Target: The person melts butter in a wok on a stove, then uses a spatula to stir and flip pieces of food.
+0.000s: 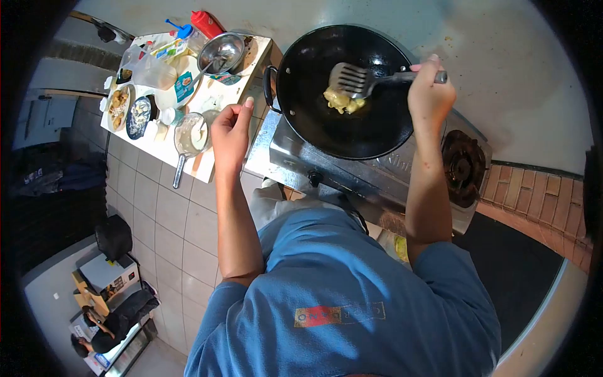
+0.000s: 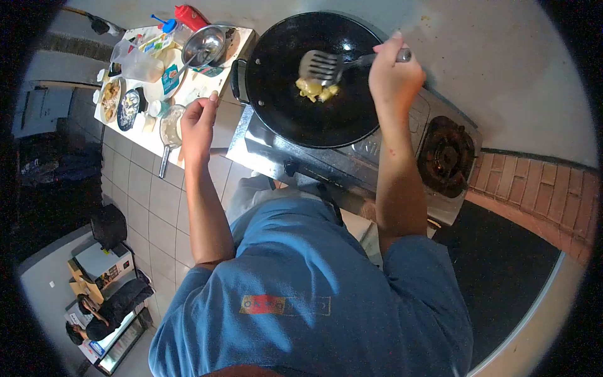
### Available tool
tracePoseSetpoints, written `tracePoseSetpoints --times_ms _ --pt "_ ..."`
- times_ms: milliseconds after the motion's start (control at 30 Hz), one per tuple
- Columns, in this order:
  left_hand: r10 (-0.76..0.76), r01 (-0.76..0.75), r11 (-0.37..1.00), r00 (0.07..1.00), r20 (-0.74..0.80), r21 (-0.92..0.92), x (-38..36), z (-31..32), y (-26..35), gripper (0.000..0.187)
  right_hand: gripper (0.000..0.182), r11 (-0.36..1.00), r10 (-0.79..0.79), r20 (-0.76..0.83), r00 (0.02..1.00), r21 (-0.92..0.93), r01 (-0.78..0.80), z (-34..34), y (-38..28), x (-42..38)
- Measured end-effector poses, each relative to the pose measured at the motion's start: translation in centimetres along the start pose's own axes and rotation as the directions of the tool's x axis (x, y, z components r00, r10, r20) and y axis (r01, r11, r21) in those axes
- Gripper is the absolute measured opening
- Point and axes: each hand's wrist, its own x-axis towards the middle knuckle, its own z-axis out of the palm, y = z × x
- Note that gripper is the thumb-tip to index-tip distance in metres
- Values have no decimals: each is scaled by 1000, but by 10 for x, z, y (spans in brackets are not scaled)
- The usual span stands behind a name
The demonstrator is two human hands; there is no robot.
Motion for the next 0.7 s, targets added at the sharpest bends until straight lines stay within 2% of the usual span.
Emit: tracePoseSetpoints --times_ms 100,133,333,433,533,667,700 --pt "7 -8 1000 999 35 28 1 4 -1 28 41 995 -67 -72 995 -82 61 -9 10 7" --pt "12 -14 999 999 45 33 2 6 -1 28 39 986 -106 -68 992 -133 97 -13 15 8" --pt "5 -8 999 998 64 46 7 10 -1 28 37 971 -119 -35 992 -213 108 -29 23 0" --pt "-28 26 999 995 91 20 9 12 2 27 36 963 -192 -18 981 -195 185 -35 23 -7" --pt "-26 30 999 994 106 -41 13 14 -3 27 34 975 -189 -12 982 -121 186 -34 23 -12" --pt "-24 29 999 993 118 -42 15 15 -2 27 30 964 -229 24 973 -136 230 -28 28 -15" --pt "-19 24 999 993 115 -39 15 15 -2 27 29 972 -232 9 973 -50 232 -29 25 -17"
